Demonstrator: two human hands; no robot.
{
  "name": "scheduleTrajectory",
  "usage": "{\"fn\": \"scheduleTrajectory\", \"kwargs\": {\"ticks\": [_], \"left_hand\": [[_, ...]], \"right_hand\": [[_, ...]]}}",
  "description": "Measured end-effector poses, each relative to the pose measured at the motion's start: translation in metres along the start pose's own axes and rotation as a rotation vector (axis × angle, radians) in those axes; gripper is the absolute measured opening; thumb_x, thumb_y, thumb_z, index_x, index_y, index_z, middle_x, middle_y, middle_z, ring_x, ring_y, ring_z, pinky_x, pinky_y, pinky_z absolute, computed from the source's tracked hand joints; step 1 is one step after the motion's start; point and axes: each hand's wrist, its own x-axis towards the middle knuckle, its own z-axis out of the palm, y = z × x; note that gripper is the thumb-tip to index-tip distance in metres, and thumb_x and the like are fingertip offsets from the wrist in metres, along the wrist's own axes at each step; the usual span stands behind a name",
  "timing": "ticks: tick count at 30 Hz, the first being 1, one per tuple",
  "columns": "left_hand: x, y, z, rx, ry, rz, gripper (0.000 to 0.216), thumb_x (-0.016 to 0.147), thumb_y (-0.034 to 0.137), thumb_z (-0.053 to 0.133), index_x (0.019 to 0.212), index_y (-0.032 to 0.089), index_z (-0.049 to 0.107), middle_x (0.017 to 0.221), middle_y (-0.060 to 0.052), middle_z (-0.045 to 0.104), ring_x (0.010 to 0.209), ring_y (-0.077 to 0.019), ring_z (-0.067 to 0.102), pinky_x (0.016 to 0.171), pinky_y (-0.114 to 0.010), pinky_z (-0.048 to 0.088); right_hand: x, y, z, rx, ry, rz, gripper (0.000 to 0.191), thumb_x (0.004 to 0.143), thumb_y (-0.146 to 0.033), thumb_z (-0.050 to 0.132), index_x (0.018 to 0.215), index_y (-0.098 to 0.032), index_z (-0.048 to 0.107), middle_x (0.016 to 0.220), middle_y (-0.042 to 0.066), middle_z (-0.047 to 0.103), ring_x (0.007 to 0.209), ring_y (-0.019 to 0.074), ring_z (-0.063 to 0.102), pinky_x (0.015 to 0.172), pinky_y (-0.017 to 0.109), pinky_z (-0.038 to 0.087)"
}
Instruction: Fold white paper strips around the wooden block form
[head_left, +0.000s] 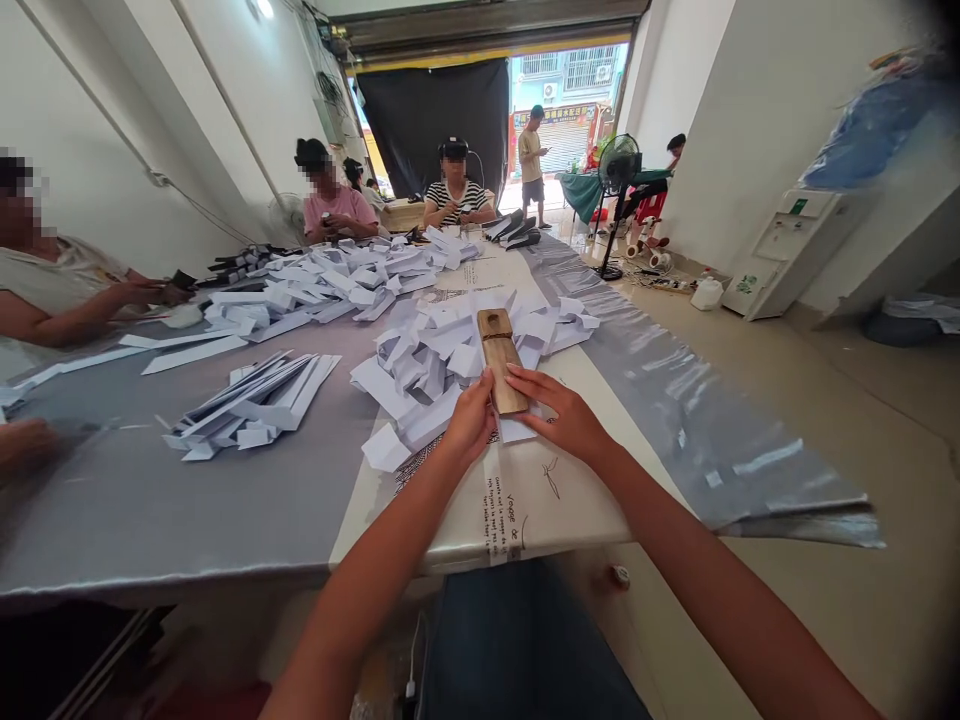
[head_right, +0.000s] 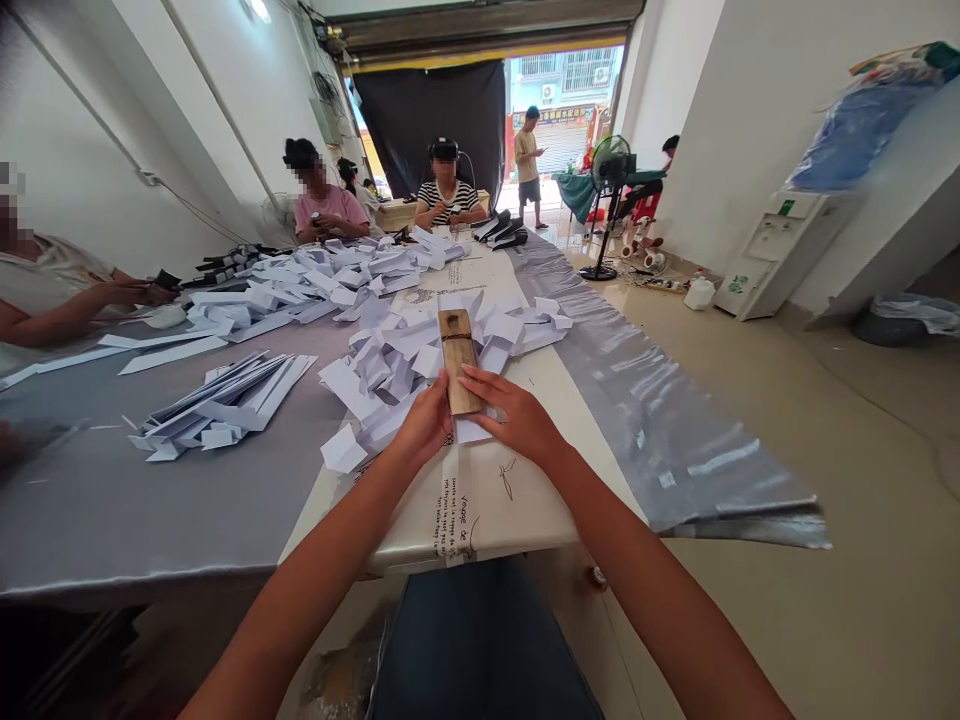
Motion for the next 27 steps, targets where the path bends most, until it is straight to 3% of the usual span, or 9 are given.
{"fn": "scheduleTrajectory", "kwargs": {"ticks": [7,14,20,27], "left_hand": [[0.004,0.001,-0.002,-0.093,0.011,0.086,0.025,0.087,0.031,0.054,0.099,0.011,0.064,0.094,-0.008,0.07,0.087,-0.0153,0.065,0.085,-0.029,0.051],[0.004,0.0,-0.003,-0.099,0.049,0.044,0.028,0.085,0.035,0.057,0.097,0.011,0.064,0.088,-0.008,0.07,0.079,-0.0147,0.066,0.082,-0.031,0.052],[0.005,0.003,-0.004,-0.092,0.079,0.11,0.023,0.084,0.031,0.06,0.096,0.011,0.064,0.087,-0.006,0.07,0.077,-0.0128,0.066,0.081,-0.028,0.052],[0.002,0.004,-0.002,-0.114,0.038,0.084,0.027,0.084,0.034,0.058,0.099,0.011,0.063,0.093,-0.009,0.069,0.089,-0.0184,0.065,0.085,-0.033,0.051]], "right_hand": [[0.0,0.007,0.002,-0.119,0.013,-0.134,0.052,0.084,-0.025,0.063,0.133,-0.033,0.048,0.136,0.002,0.052,0.119,0.0209,0.053,0.101,0.044,0.045],[-0.001,0.004,0.0,-0.106,0.002,-0.131,0.052,0.084,-0.026,0.062,0.133,-0.032,0.048,0.137,0.002,0.051,0.121,0.0212,0.052,0.102,0.042,0.045],[-0.001,-0.002,-0.001,-0.106,0.015,-0.13,0.052,0.083,-0.025,0.063,0.132,-0.032,0.049,0.136,0.002,0.052,0.122,0.0218,0.052,0.103,0.041,0.045],[-0.001,-0.005,0.0,-0.14,0.042,-0.16,0.047,0.085,-0.022,0.06,0.131,-0.028,0.05,0.133,0.005,0.055,0.117,0.02,0.055,0.098,0.039,0.047]]}}
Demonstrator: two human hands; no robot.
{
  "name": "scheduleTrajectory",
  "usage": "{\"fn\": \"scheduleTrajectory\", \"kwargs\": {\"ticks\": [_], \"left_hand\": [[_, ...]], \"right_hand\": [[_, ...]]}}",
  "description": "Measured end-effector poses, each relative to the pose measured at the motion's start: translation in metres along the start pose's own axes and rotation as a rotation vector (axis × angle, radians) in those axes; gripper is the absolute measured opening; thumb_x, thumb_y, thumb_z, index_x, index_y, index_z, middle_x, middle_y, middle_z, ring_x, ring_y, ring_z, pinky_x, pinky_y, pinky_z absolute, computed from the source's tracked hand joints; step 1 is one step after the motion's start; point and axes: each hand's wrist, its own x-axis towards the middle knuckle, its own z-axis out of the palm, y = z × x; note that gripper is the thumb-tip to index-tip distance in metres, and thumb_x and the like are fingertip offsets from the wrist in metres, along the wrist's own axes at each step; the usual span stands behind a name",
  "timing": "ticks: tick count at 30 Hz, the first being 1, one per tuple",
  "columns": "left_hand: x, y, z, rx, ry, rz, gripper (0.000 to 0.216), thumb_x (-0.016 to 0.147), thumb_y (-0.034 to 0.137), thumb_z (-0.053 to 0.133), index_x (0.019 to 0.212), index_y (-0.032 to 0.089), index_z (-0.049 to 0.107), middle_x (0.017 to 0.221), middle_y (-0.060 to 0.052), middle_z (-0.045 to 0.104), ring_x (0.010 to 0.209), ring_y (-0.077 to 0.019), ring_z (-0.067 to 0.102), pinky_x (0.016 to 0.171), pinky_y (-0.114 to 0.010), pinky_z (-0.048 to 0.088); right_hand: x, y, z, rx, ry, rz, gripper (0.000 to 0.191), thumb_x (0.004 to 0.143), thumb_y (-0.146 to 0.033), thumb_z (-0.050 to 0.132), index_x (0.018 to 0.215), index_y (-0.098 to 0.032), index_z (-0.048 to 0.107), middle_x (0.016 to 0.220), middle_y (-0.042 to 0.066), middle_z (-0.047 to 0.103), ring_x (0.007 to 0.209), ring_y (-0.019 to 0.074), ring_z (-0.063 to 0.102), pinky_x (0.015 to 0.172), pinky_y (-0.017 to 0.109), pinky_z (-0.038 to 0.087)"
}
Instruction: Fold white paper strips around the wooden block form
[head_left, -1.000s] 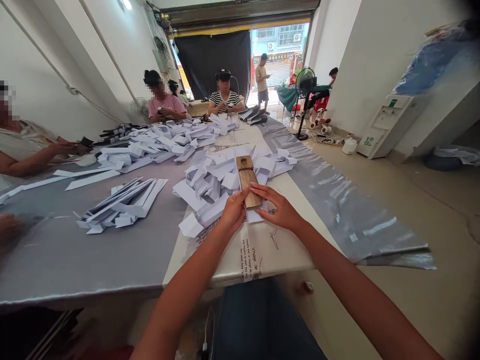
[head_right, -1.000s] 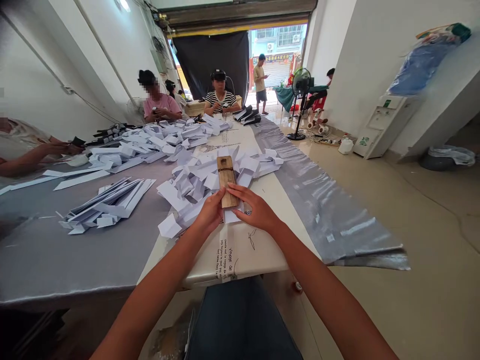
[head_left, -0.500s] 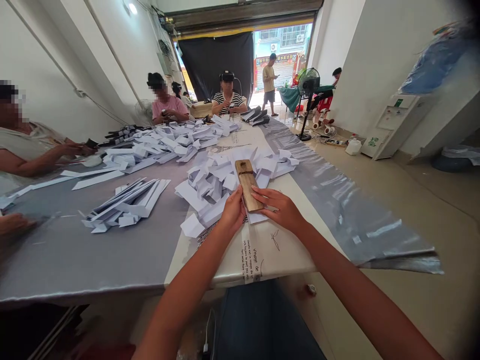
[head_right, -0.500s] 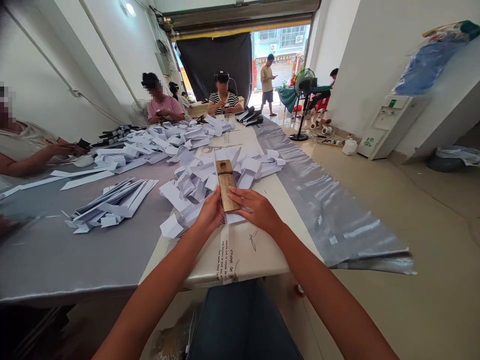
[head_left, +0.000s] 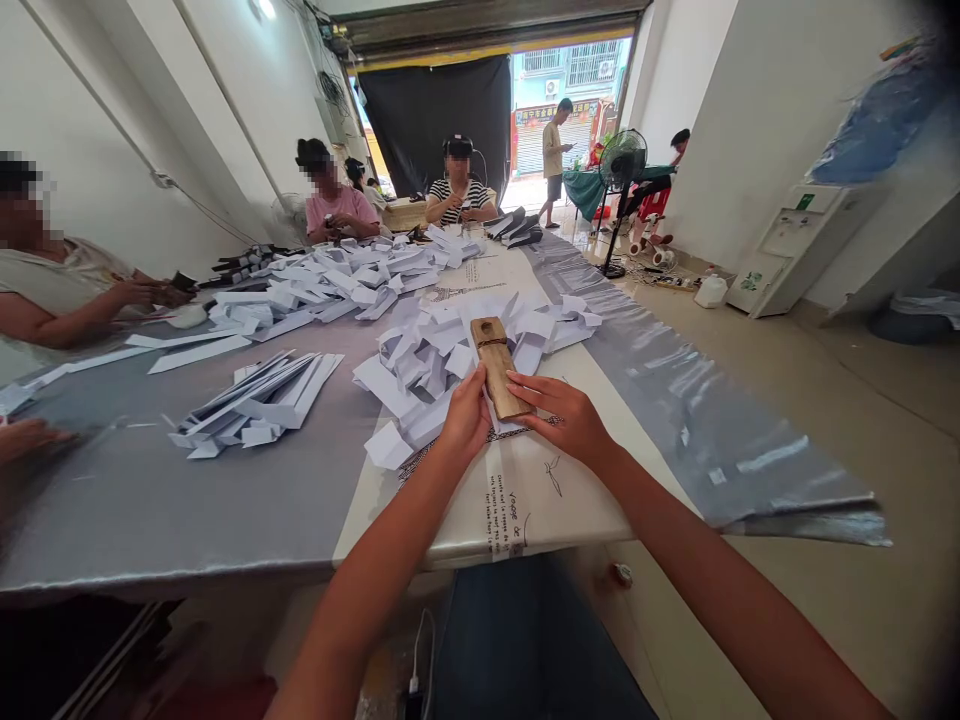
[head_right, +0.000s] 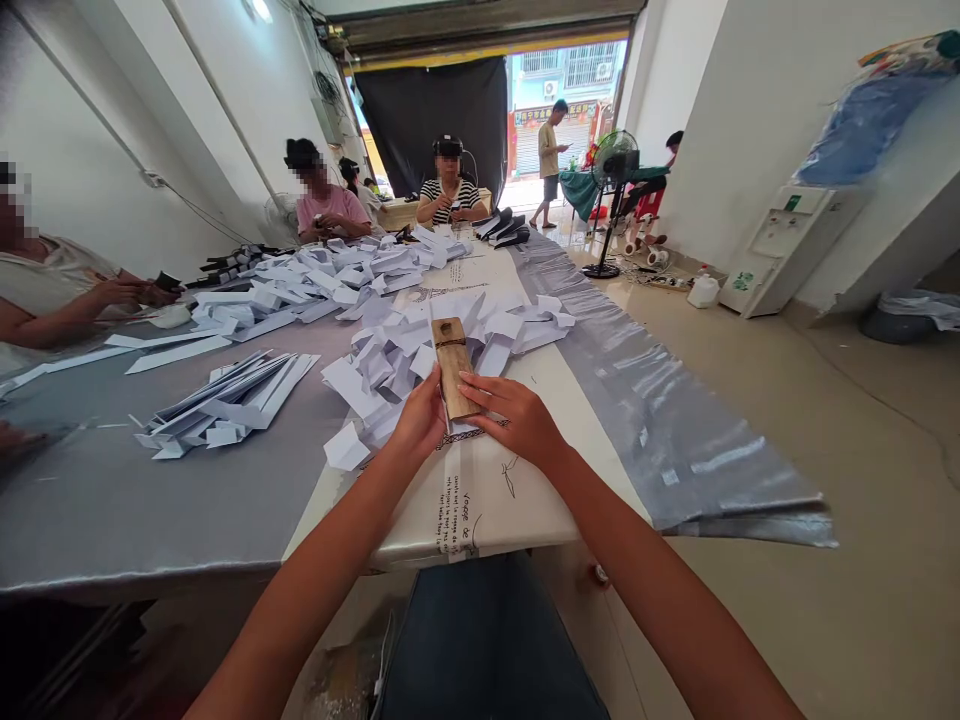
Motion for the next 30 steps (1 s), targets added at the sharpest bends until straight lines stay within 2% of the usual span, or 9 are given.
{"fn": "scheduleTrajectory", "kwargs": {"ticks": [6,11,14,16,20,22,25,27,30], "left_hand": [[-0.007,-0.002,0.009,0.024,-0.121,0.005,0.037,0.083,0.037,0.06,0.115,0.018,0.057,0.105,-0.007,0.067,0.093,-0.017,0.064,0.088,-0.033,0.05],[-0.012,-0.002,0.014,0.047,-0.102,0.046,0.046,0.079,0.037,0.065,0.122,0.024,0.053,0.111,-0.004,0.065,0.099,-0.0173,0.063,0.088,-0.03,0.049],[-0.01,0.0,0.011,0.024,-0.035,0.056,0.047,0.078,0.039,0.065,0.122,0.026,0.052,0.11,-0.003,0.066,0.094,-0.0161,0.064,0.083,-0.029,0.051],[-0.007,0.002,0.008,0.025,-0.022,0.078,0.049,0.077,0.037,0.066,0.123,0.027,0.051,0.109,-0.003,0.066,0.09,-0.0152,0.064,0.081,-0.029,0.051],[-0.005,-0.001,0.003,0.143,-0.105,0.157,0.048,0.077,0.033,0.067,0.123,0.028,0.053,0.111,-0.002,0.065,0.102,-0.0166,0.06,0.089,-0.029,0.046],[-0.006,-0.005,0.003,0.259,-0.138,0.173,0.042,0.078,0.035,0.065,0.118,0.025,0.059,0.111,-0.003,0.066,0.11,-0.019,0.056,0.095,-0.03,0.042],[-0.01,-0.009,0.006,0.444,-0.229,0.182,0.034,0.079,0.037,0.064,0.108,0.021,0.067,0.108,-0.004,0.067,0.111,-0.0216,0.055,0.097,-0.031,0.039],[-0.012,-0.01,0.008,0.525,-0.284,0.189,0.03,0.077,0.036,0.065,0.102,0.02,0.069,0.106,-0.004,0.068,0.107,-0.0214,0.056,0.096,-0.03,0.038],[-0.013,-0.009,0.008,0.567,-0.271,0.2,0.024,0.076,0.035,0.066,0.092,0.019,0.072,0.097,-0.004,0.068,0.101,-0.0199,0.057,0.094,-0.027,0.038]], "right_hand": [[-0.001,0.0,0.007,-0.163,0.014,0.009,0.057,0.079,-0.021,0.064,0.134,-0.028,0.046,0.138,0.007,0.05,0.124,0.0255,0.047,0.102,0.047,0.042],[-0.001,-0.005,0.011,-0.202,0.034,0.032,0.056,0.081,-0.023,0.06,0.135,-0.028,0.045,0.146,0.008,0.039,0.132,0.0285,0.037,0.103,0.051,0.038],[-0.003,-0.007,0.009,-0.115,0.079,0.016,0.041,0.085,-0.019,0.055,0.125,-0.029,0.053,0.139,0.006,0.049,0.124,0.0254,0.047,0.099,0.049,0.043],[-0.004,-0.008,0.008,-0.016,0.118,0.023,0.032,0.088,-0.016,0.05,0.117,-0.028,0.058,0.122,0.006,0.062,0.112,0.0228,0.056,0.093,0.046,0.048],[-0.003,-0.01,0.008,0.083,0.151,0.061,0.031,0.087,-0.016,0.049,0.116,-0.026,0.054,0.109,0.007,0.064,0.102,0.0215,0.059,0.083,0.04,0.052],[-0.001,-0.009,0.006,0.044,0.259,0.133,0.035,0.085,-0.02,0.053,0.119,-0.025,0.051,0.114,0.009,0.059,0.103,0.0224,0.057,0.079,0.038,0.053],[0.003,0.0,-0.001,0.025,0.434,0.363,0.038,0.083,-0.028,0.056,0.12,-0.025,0.049,0.119,0.01,0.05,0.092,0.02,0.057,0.067,0.033,0.054],[0.004,0.007,-0.008,0.117,0.429,0.5,0.041,0.08,-0.033,0.058,0.12,-0.025,0.05,0.12,0.009,0.049,0.086,0.0178,0.057,0.059,0.028,0.053],[0.004,0.014,-0.016,0.327,0.318,0.617,0.044,0.076,-0.036,0.062,0.118,-0.024,0.052,0.109,0.006,0.056,0.071,0.0133,0.058,0.049,0.022,0.05]]}}
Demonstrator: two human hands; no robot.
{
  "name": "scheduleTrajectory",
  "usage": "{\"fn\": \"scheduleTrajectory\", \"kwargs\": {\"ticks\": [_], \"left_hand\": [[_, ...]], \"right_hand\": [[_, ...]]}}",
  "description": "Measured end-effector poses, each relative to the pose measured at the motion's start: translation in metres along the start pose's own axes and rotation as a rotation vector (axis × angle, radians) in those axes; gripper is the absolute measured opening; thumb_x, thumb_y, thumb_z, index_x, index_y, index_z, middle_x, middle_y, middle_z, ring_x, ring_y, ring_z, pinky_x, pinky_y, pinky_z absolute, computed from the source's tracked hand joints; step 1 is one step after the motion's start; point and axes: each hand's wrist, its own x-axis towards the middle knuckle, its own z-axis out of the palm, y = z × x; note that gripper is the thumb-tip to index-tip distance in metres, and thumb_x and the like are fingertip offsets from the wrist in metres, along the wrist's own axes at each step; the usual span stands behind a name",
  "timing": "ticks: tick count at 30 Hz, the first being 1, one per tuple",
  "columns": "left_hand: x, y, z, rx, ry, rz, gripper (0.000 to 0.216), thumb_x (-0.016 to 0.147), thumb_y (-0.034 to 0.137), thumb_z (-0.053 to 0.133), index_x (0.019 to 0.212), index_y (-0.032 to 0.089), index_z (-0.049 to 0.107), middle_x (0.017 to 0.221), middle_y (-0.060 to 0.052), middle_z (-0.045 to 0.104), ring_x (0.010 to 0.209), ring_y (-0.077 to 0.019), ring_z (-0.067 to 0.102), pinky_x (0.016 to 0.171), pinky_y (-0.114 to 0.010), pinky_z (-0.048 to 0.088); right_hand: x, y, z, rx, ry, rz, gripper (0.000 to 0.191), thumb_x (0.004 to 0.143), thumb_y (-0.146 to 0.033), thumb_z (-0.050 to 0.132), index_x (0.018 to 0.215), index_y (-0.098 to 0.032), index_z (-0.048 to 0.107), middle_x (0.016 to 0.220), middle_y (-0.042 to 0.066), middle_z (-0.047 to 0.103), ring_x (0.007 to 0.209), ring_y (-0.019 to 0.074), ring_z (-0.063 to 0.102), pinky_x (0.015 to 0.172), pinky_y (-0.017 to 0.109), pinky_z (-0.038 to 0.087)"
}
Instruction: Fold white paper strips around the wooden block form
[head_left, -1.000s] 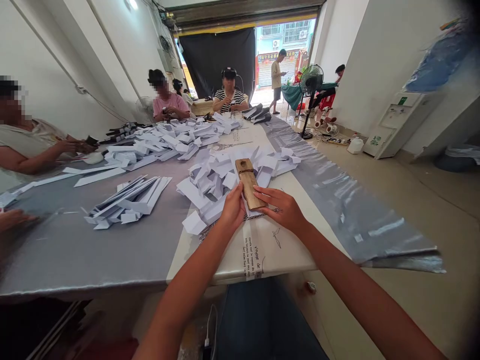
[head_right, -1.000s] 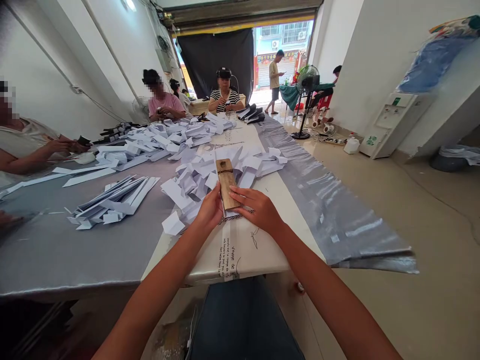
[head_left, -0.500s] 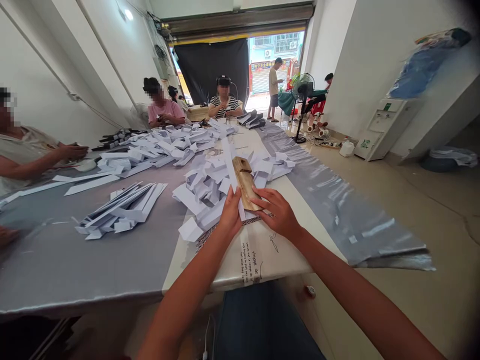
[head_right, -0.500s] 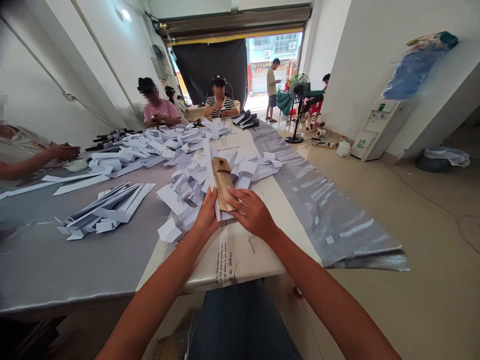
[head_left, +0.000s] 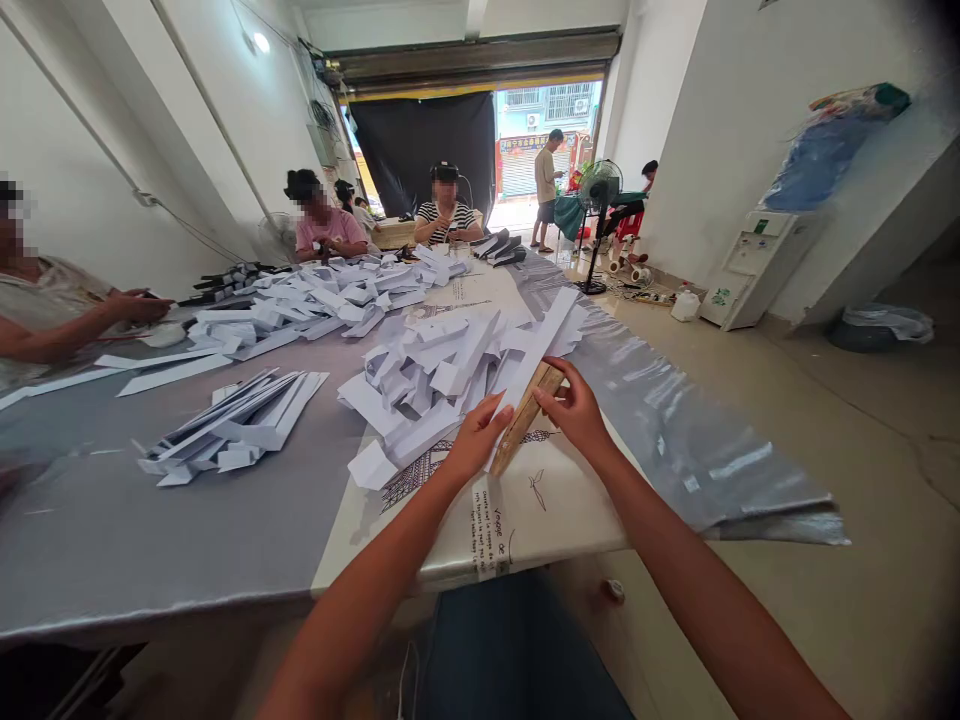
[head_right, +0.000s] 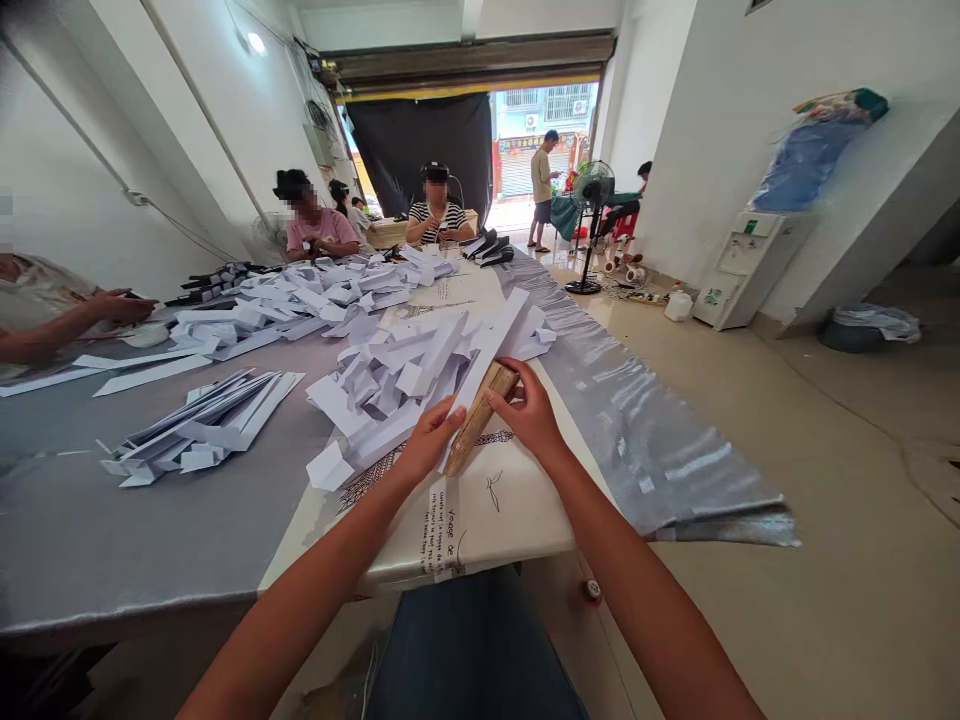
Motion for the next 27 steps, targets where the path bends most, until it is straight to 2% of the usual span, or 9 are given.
{"fn": "scheduleTrajectory", "kwargs": {"ticks": [3,5,8,11,14,17,20,23,27], "left_hand": [[0.003,-0.004,-0.004,0.004,0.066,-0.035,0.022,0.078,0.038,0.064,0.081,0.018,0.072,0.084,-0.002,0.067,0.093,-0.0192,0.057,0.09,-0.027,0.04],[0.005,-0.008,-0.007,-0.049,0.187,-0.082,0.024,0.077,0.04,0.065,0.076,0.017,0.07,0.083,-0.002,0.067,0.091,-0.0189,0.058,0.089,-0.028,0.041],[0.008,-0.013,-0.009,-0.21,0.337,-0.181,0.026,0.075,0.042,0.067,0.086,0.018,0.069,0.092,-0.003,0.069,0.095,-0.0191,0.06,0.091,-0.03,0.043],[0.007,-0.012,-0.007,-0.346,0.271,-0.267,0.035,0.077,0.045,0.064,0.099,0.018,0.066,0.095,-0.006,0.07,0.088,-0.0209,0.065,0.084,-0.035,0.049],[0.003,-0.007,-0.003,-0.386,0.216,-0.281,0.039,0.078,0.046,0.062,0.103,0.016,0.063,0.092,-0.009,0.071,0.081,-0.0222,0.068,0.076,-0.037,0.053],[0.001,-0.004,-0.001,-0.37,0.199,-0.274,0.043,0.078,0.048,0.061,0.106,0.015,0.062,0.089,-0.011,0.071,0.084,-0.0229,0.068,0.075,-0.035,0.053],[0.001,-0.004,-0.002,-0.368,0.226,-0.279,0.042,0.079,0.048,0.061,0.107,0.017,0.061,0.089,-0.01,0.071,0.086,-0.0229,0.068,0.075,-0.034,0.053],[0.004,-0.004,-0.005,-0.309,0.284,-0.242,0.038,0.074,0.041,0.068,0.104,0.017,0.059,0.095,-0.009,0.07,0.085,-0.0223,0.067,0.073,-0.033,0.053],[0.007,-0.004,-0.011,-0.077,0.407,-0.129,0.045,0.063,0.025,0.077,0.104,0.02,0.057,0.094,-0.005,0.069,0.085,-0.0203,0.065,0.074,-0.03,0.05]], "right_hand": [[0.002,-0.001,-0.005,0.099,-0.094,0.107,0.047,0.072,-0.034,0.066,0.117,-0.023,0.055,0.095,0.001,0.059,0.053,0.0064,0.05,0.042,0.019,0.045],[0.003,-0.003,-0.006,0.171,-0.137,0.156,0.049,0.072,-0.033,0.066,0.119,-0.025,0.056,0.089,-0.001,0.057,0.044,0.0031,0.042,0.035,0.017,0.041],[0.005,-0.001,-0.01,0.333,-0.089,0.193,0.047,0.071,-0.033,0.064,0.117,-0.027,0.056,0.086,-0.002,0.054,0.041,0.0023,0.039,0.03,0.017,0.038],[0.01,0.004,-0.016,0.489,0.099,0.195,0.04,0.074,-0.033,0.06,0.113,-0.029,0.054,0.086,-0.003,0.053,0.048,0.0044,0.046,0.036,0.015,0.044],[0.013,0.006,-0.023,0.554,0.169,0.171,0.037,0.081,-0.036,0.054,0.116,-0.034,0.043,0.096,-0.002,0.053,0.06,0.0067,0.057,0.052,0.019,0.054],[0.012,0.002,-0.024,0.486,0.162,0.061,0.04,0.083,-0.041,0.053,0.119,-0.037,0.035,0.115,0.001,0.048,0.087,0.0141,0.062,0.067,0.029,0.059],[0.008,-0.002,-0.018,0.306,0.196,-0.084,0.045,0.08,-0.041,0.058,0.117,-0.035,0.035,0.122,0.003,0.042,0.111,0.0202,0.051,0.079,0.035,0.058],[0.002,-0.005,-0.009,0.126,0.211,-0.202,0.047,0.077,-0.039,0.062,0.115,-0.031,0.035,0.121,0.006,0.042,0.117,0.0216,0.046,0.09,0.038,0.053],[-0.003,-0.006,-0.004,-0.01,0.185,-0.302,0.043,0.08,-0.034,0.06,0.114,-0.029,0.033,0.118,0.009,0.045,0.115,0.0227,0.049,0.094,0.042,0.048]]}}
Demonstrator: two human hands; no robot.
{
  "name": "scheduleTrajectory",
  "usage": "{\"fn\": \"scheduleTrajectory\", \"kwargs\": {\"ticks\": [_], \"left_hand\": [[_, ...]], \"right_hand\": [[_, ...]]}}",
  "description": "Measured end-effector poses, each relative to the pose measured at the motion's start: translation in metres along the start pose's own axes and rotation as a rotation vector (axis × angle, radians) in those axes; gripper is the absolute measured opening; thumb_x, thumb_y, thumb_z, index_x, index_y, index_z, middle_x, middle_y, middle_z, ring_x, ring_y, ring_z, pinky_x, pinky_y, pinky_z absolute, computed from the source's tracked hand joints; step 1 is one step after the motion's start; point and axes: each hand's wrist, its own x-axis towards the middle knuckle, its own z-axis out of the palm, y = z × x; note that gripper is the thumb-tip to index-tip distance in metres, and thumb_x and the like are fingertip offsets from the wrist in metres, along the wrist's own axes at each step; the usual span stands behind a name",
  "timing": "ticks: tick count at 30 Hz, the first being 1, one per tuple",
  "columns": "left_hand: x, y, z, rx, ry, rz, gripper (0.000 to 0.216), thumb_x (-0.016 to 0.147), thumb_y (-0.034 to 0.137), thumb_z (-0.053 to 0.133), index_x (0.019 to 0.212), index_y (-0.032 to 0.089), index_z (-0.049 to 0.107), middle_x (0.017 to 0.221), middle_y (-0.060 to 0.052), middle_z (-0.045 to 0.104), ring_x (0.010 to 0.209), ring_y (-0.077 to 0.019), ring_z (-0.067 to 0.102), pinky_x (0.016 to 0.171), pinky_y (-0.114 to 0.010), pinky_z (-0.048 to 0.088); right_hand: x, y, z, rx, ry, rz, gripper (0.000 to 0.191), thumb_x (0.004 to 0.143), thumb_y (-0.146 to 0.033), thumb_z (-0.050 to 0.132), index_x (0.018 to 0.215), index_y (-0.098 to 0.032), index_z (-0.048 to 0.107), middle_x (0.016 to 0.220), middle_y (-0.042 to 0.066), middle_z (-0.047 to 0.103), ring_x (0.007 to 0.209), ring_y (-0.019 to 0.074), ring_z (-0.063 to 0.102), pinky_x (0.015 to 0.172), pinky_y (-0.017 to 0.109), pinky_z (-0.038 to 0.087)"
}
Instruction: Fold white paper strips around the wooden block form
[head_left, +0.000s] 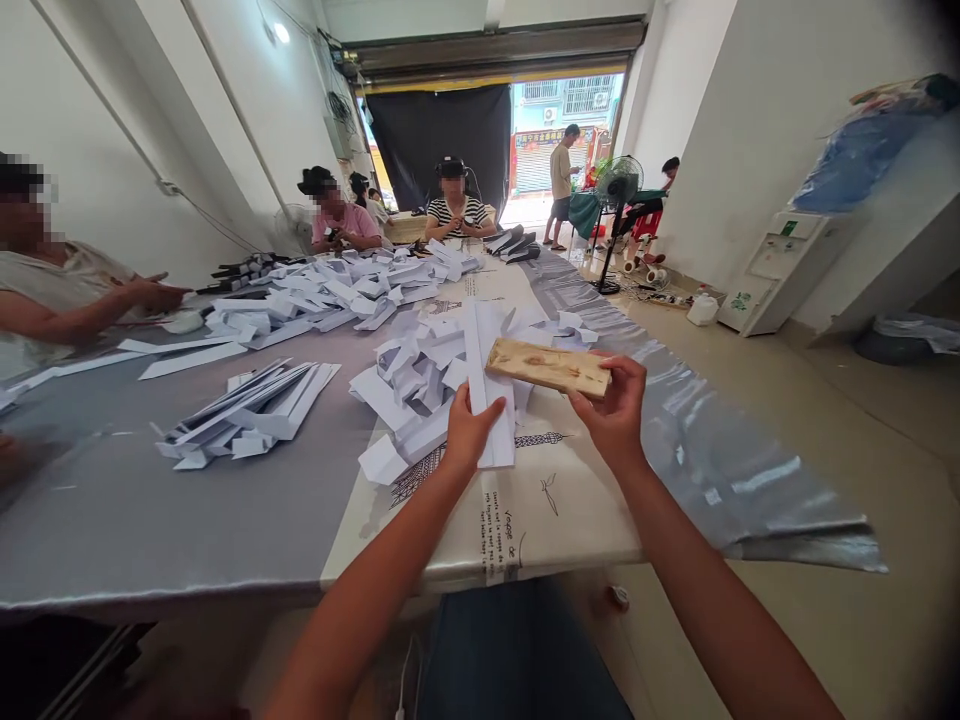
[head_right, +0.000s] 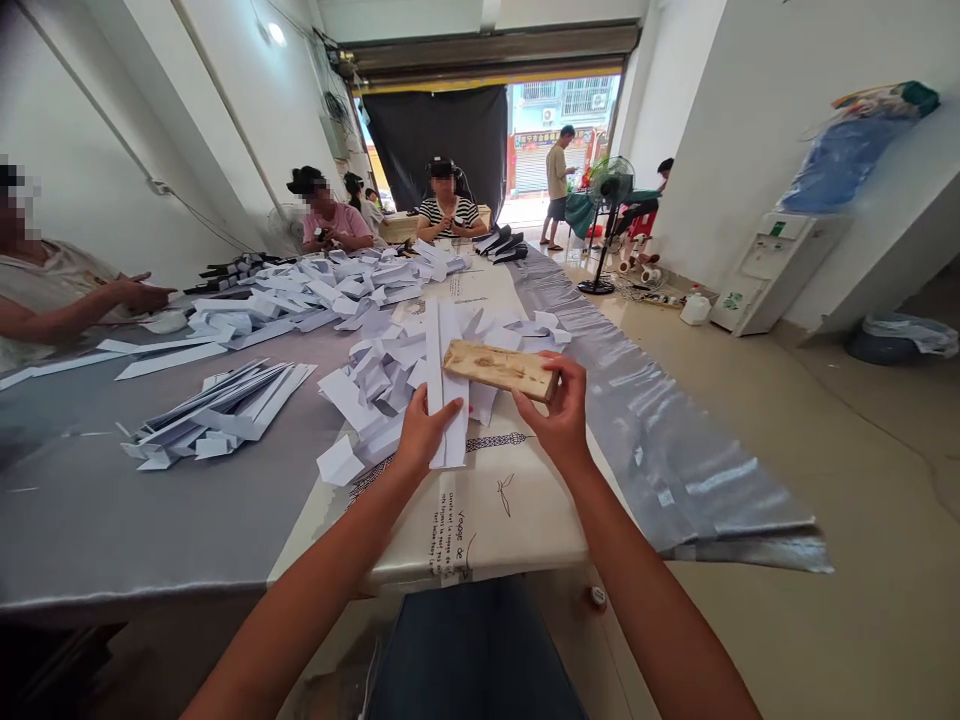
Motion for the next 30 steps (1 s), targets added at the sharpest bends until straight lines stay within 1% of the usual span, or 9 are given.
{"fn": "scheduleTrajectory", "kwargs": {"ticks": [4,6,8,11,13,16,19,25,30], "left_hand": [[0.001,0.002,-0.005,0.138,0.095,0.154,0.039,0.064,0.02,0.072,0.101,0.021,0.059,0.088,-0.002,0.068,0.08,-0.0169,0.063,0.069,-0.024,0.046],[0.0,0.002,-0.006,0.156,0.082,0.146,0.035,0.068,0.019,0.066,0.102,0.021,0.06,0.082,-0.001,0.067,0.07,-0.0152,0.06,0.061,-0.022,0.044],[0.001,0.002,-0.007,0.159,0.07,0.138,0.031,0.071,0.019,0.058,0.102,0.021,0.062,0.076,0.001,0.065,0.063,-0.0135,0.056,0.057,-0.021,0.041],[0.002,-0.001,-0.007,0.128,0.062,0.108,0.022,0.076,0.021,0.051,0.093,0.021,0.064,0.069,0.002,0.059,0.061,-0.0131,0.052,0.059,-0.022,0.041],[0.002,-0.004,-0.005,0.081,0.046,0.053,0.015,0.078,0.025,0.051,0.086,0.021,0.063,0.065,0.002,0.056,0.059,-0.0134,0.05,0.058,-0.024,0.042],[0.001,-0.009,-0.002,-0.021,0.03,-0.015,0.012,0.077,0.03,0.053,0.08,0.02,0.059,0.065,0.002,0.055,0.058,-0.0132,0.051,0.058,-0.026,0.045],[0.001,-0.01,0.0,-0.141,0.005,-0.056,0.016,0.077,0.032,0.053,0.084,0.018,0.058,0.073,0.0,0.061,0.065,-0.0153,0.058,0.065,-0.03,0.049],[0.001,-0.001,0.004,-0.311,0.005,-0.122,0.036,0.087,0.037,0.042,0.104,0.013,0.061,0.095,-0.008,0.069,0.094,-0.0211,0.063,0.085,-0.034,0.048],[-0.004,0.009,0.008,-0.5,-0.137,-0.309,0.05,0.091,0.043,0.031,0.112,0.009,0.06,0.105,-0.013,0.068,0.107,-0.0248,0.06,0.095,-0.037,0.044]], "right_hand": [[0.0,-0.003,-0.002,-0.006,0.024,-0.075,0.029,0.082,-0.028,0.057,0.105,-0.027,0.039,0.106,0.006,0.049,0.107,0.0218,0.053,0.095,0.044,0.045],[-0.001,-0.006,-0.002,-0.036,0.025,-0.109,0.04,0.079,-0.026,0.062,0.111,-0.028,0.039,0.109,0.007,0.049,0.108,0.0228,0.052,0.096,0.045,0.043],[-0.004,-0.008,-0.001,-0.096,-0.011,-0.14,0.06,0.074,-0.026,0.067,0.124,-0.027,0.034,0.115,0.009,0.048,0.111,0.0246,0.051,0.098,0.045,0.043],[-0.009,-0.009,0.001,-0.172,-0.139,-0.179,0.072,0.073,-0.024,0.069,0.133,-0.027,0.031,0.119,0.01,0.051,0.113,0.0259,0.051,0.099,0.045,0.043],[-0.012,-0.009,0.004,-0.187,-0.241,-0.228,0.067,0.076,-0.02,0.066,0.134,-0.028,0.033,0.121,0.009,0.053,0.115,0.0255,0.052,0.099,0.044,0.044],[-0.014,-0.007,0.007,-0.217,-0.385,-0.377,0.057,0.082,-0.01,0.055,0.132,-0.033,0.038,0.125,0.006,0.054,0.121,0.0236,0.049,0.102,0.045,0.043],[-0.014,-0.007,0.01,-0.275,-0.491,-0.451,0.056,0.086,-0.006,0.045,0.134,-0.034,0.038,0.129,0.005,0.052,0.127,0.0225,0.044,0.106,0.048,0.04],[-0.013,-0.015,0.012,-0.303,-0.686,-0.342,0.061,0.086,-0.025,0.056,0.142,-0.028,0.03,0.146,0.01,0.034,0.135,0.0247,0.034,0.107,0.046,0.04],[-0.016,-0.015,0.015,-0.263,-0.721,-0.367,0.059,0.086,-0.024,0.057,0.14,-0.028,0.035,0.145,0.009,0.037,0.137,0.0251,0.03,0.112,0.047,0.034]]}}
